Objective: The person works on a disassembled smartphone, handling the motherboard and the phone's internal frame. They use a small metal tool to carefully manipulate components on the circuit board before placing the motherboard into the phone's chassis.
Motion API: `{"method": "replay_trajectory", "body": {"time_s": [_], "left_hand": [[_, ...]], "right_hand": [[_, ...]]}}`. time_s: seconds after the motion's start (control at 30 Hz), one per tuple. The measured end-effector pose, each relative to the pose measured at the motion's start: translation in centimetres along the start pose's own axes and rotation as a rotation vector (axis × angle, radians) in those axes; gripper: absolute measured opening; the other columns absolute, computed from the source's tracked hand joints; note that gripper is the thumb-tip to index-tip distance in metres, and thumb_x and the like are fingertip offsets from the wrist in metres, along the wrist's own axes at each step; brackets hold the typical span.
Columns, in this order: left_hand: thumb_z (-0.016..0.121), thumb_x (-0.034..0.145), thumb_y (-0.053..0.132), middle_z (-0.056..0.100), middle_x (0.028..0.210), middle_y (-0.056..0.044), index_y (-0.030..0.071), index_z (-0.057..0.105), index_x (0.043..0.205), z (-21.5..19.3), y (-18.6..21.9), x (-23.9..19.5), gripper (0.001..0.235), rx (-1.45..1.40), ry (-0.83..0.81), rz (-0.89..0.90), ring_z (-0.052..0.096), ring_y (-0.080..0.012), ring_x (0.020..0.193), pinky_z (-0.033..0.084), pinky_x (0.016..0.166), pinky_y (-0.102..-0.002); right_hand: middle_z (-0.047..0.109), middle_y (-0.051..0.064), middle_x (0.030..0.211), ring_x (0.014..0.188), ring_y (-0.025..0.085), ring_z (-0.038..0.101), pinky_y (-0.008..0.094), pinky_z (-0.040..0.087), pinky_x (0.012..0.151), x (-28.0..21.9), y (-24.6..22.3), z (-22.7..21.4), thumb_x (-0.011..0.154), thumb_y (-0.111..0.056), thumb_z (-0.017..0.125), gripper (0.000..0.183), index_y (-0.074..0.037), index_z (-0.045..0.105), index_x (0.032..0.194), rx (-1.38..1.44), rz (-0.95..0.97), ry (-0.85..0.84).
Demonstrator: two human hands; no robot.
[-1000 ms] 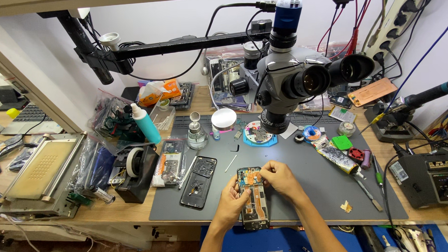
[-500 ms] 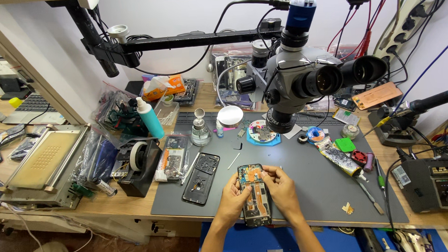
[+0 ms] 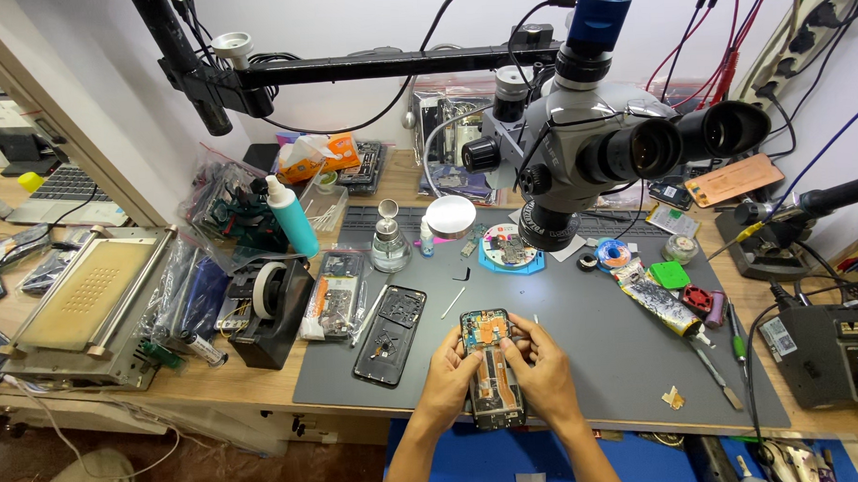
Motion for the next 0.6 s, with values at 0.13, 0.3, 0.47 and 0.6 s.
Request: {"method": "replay_trajectory", "body": {"time_s": [0.13,0.3,0.47,0.6], "left_hand": [[0.056,0.101,0.002,0.073,0.124,-0.02,0.0,0.05,0.147,-0.2,-0.2,0.3,0.047,-0.027,0.0,0.016,0.076,-0.0254,0.101,0.067,0.083,-0.038],[0.053,0.102,0.001,0.075,0.122,-0.017,0.002,0.05,0.151,0.1,0.1,0.1,0.049,-0.012,0.008,-0.01,0.076,-0.0212,0.093,0.067,0.077,-0.035],[0.054,0.102,0.003,0.073,0.126,-0.017,0.001,0.049,0.153,0.3,0.4,0.1,0.051,-0.008,0.004,-0.018,0.075,-0.0216,0.096,0.066,0.079,-0.035],[0.053,0.101,0.003,0.072,0.126,-0.019,0.001,0.048,0.152,0.2,0.2,0.3,0.052,-0.037,0.01,-0.042,0.076,-0.0237,0.097,0.067,0.079,-0.038]], "right_hand": [[0.077,0.009,0.112,0.101,0.013,0.075,0.027,0.06,0.099,0.1,-0.2,0.1,0.091,-0.029,0.07,0.057,-0.021,0.065,0.147,0.002,0.049,-0.016],[0.076,0.007,0.093,0.106,0.011,0.075,0.026,0.057,0.101,0.2,0.0,0.1,0.091,-0.027,0.071,0.057,-0.019,0.065,0.147,0.004,0.032,-0.024],[0.06,0.0,0.07,0.079,0.009,0.06,0.025,0.052,0.081,0.3,0.4,0.0,0.092,-0.025,0.072,0.057,-0.019,0.064,0.148,-0.012,-0.019,-0.034],[0.052,-0.004,0.066,0.06,0.009,0.044,0.025,0.047,0.068,0.4,0.6,0.0,0.092,-0.025,0.072,0.057,-0.018,0.064,0.148,-0.024,-0.047,-0.031]]}}
Point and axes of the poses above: each hand's wrist, its own x-axis towards the middle knuckle, its own z-axis out of the palm, y = z × x, the point moved 4 cm from there along x, towards the middle knuckle
